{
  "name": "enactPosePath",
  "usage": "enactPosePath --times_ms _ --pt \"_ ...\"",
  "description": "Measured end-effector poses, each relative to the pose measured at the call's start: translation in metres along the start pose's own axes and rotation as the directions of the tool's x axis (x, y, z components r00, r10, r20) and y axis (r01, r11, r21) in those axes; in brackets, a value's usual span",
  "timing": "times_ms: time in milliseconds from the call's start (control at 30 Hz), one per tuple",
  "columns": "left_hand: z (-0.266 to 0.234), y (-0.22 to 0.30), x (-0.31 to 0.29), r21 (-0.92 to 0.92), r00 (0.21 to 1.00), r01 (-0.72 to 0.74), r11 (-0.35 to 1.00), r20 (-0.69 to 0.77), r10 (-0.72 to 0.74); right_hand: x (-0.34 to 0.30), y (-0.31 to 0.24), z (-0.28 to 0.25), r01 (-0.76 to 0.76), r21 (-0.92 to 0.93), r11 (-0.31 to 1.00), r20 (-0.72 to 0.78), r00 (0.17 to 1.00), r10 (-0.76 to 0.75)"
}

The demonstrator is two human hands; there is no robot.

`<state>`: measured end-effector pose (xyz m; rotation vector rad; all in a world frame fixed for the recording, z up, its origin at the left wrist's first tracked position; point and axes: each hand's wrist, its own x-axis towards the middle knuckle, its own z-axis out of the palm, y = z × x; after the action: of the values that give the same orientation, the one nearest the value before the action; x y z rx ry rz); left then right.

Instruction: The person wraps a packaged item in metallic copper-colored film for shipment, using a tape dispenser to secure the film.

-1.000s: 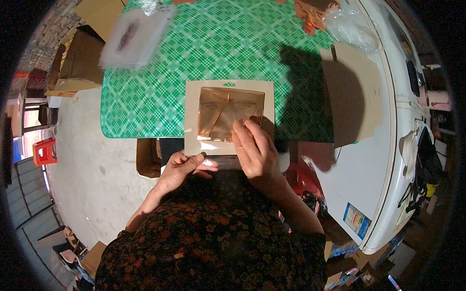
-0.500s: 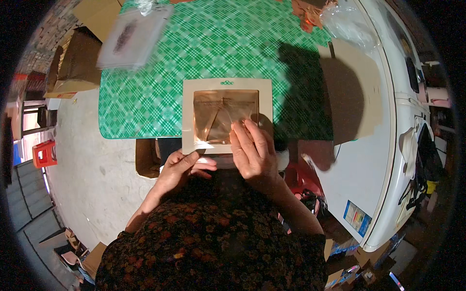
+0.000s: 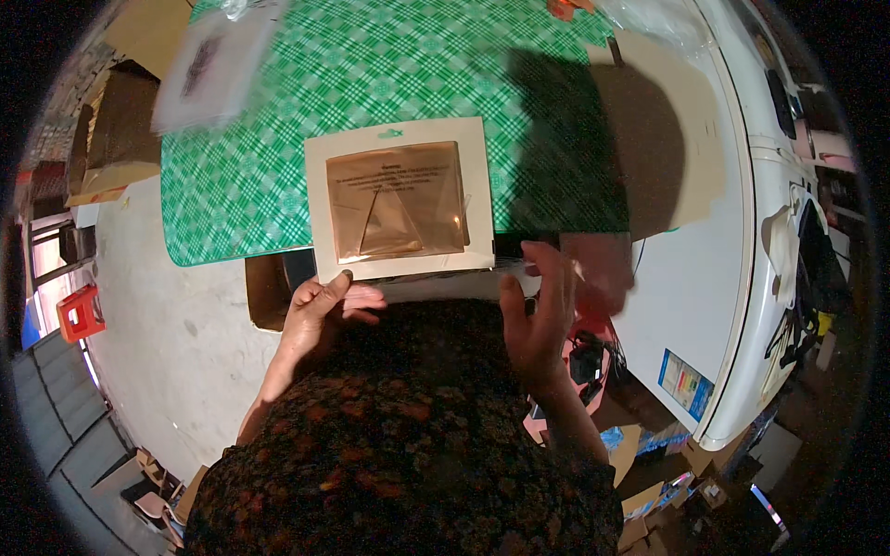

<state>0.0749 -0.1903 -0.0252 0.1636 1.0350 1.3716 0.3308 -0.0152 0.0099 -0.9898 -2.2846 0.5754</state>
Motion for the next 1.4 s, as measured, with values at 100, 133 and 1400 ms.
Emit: enactPosePath --times_ms 100,133,1400 --pt "0.004 0.001 -0.003 -0.036 0.999 -0.036 0.999 -0.007 0.036 -0.007 -0.007 0.007 -0.552 0.522 0.650 0.332 0.833 0.442" --pt "0.006 0.003 -0.004 -0.033 0.999 -0.034 0.999 -0.005 0.034 -0.010 -0.006 0.010 -0.553 0.523 0.649 0.330 0.833 0.444" --pt "-0.007 0.007 -0.005 0.391 0.998 -0.001 0.920 -0.051 0.022 0.000 -0.019 0.032 -0.675 0.568 0.471 0.433 0.732 0.527"
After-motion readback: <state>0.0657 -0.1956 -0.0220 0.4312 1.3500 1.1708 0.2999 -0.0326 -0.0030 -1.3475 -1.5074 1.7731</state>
